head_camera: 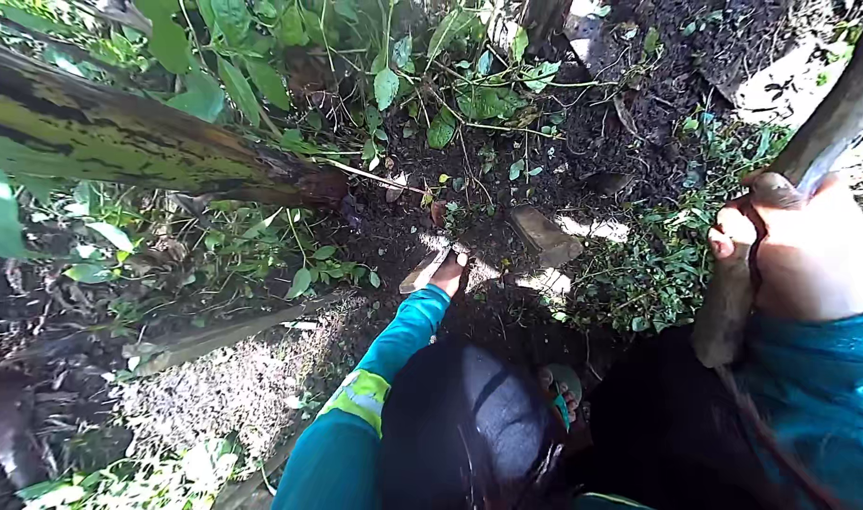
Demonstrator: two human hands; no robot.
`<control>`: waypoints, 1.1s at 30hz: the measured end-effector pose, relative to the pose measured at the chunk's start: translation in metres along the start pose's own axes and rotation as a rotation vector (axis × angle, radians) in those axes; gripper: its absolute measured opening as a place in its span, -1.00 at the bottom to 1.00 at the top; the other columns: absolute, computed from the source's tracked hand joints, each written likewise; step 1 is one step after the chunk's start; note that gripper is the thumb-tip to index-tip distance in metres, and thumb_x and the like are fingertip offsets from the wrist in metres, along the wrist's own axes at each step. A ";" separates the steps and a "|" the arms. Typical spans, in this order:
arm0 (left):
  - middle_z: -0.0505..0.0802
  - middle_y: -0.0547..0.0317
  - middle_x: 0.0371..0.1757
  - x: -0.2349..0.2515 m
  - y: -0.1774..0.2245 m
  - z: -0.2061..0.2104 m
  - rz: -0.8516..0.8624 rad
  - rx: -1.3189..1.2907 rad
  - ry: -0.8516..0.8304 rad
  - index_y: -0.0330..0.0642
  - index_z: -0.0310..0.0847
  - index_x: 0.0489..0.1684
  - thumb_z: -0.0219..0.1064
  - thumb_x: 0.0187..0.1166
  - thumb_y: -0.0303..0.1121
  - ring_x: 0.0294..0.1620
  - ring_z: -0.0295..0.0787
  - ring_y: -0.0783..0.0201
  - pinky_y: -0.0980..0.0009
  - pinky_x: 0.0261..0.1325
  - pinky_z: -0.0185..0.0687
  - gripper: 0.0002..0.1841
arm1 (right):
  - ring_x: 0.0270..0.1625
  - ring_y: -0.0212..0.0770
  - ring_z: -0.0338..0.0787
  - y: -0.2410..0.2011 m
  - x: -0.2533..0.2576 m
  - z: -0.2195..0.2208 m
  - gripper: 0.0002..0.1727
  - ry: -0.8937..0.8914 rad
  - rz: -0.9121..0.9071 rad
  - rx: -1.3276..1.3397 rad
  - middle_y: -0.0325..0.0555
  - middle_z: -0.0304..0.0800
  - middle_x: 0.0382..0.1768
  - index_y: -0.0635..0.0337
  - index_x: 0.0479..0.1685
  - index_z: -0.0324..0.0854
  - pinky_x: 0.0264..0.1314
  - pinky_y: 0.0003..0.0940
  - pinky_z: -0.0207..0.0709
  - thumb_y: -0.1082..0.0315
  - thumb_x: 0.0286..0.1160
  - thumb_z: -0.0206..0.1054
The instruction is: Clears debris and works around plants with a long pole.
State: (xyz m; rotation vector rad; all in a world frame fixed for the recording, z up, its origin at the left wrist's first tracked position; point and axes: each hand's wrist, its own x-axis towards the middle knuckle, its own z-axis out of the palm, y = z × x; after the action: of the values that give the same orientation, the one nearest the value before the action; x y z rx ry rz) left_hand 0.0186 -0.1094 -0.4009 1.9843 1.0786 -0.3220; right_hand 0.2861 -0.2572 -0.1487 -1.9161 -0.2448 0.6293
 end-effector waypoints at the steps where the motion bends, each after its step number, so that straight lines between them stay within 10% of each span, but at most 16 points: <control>1: 0.62 -0.36 0.59 -0.001 -0.003 -0.002 -0.001 -0.048 0.000 -0.34 0.47 0.62 -0.20 0.93 0.03 0.69 0.46 -0.25 -0.20 0.75 0.23 -0.35 | -0.71 -0.56 0.51 0.002 0.000 -0.003 -0.86 -0.021 -0.024 0.008 -0.53 0.45 -0.59 -0.13 0.15 0.35 -0.60 -0.61 0.58 0.14 0.82 0.13; 11: 0.56 -0.34 0.65 -0.010 0.014 -0.006 -0.117 0.265 -0.077 -0.29 0.21 0.80 0.02 0.89 -0.24 0.69 0.47 -0.25 -0.15 0.71 0.32 -0.46 | -0.69 -0.62 0.51 0.002 0.003 -0.010 -0.88 -0.023 -0.078 0.047 -0.63 0.47 -0.65 -0.19 -0.13 0.37 -0.58 -0.69 0.53 0.28 0.82 0.03; 18: 0.66 -0.30 0.56 0.005 0.014 0.007 -0.175 0.226 0.028 -0.19 0.46 0.65 -0.07 0.91 -0.25 0.63 0.53 -0.29 -0.27 0.64 0.35 -0.55 | -0.69 -0.57 0.55 0.005 0.000 -0.012 -0.92 -0.049 -0.060 0.069 -0.54 0.54 -0.58 -0.15 0.04 0.44 -0.59 -0.65 0.57 0.19 0.87 0.06; 28: 0.64 -0.50 0.51 -0.016 0.020 0.009 -0.163 -0.209 0.157 -0.51 0.32 0.66 -0.07 0.91 -0.34 0.62 0.52 -0.28 -0.09 0.74 0.25 -0.52 | -0.70 -0.54 0.51 0.000 -0.009 -0.017 -0.88 0.009 -0.034 0.060 -0.50 0.52 -0.55 -0.11 0.12 0.45 -0.63 -0.62 0.55 0.26 0.86 0.02; 33: 0.80 0.04 -0.32 -0.059 0.089 -0.083 0.065 -0.552 0.043 -0.44 0.60 0.24 0.07 0.84 -0.40 -0.37 0.74 0.28 0.24 -0.12 0.72 -0.71 | -0.67 -0.57 0.57 0.001 -0.008 -0.023 -0.79 0.039 -0.041 0.056 -0.52 0.57 -0.47 -0.14 0.26 0.44 -0.59 -0.60 0.61 0.24 0.88 -0.04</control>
State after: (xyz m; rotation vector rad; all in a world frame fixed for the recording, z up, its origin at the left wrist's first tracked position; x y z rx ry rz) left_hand 0.0407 -0.1043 -0.2679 1.5301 0.9959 0.0544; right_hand 0.2911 -0.2797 -0.1403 -1.8629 -0.2394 0.5655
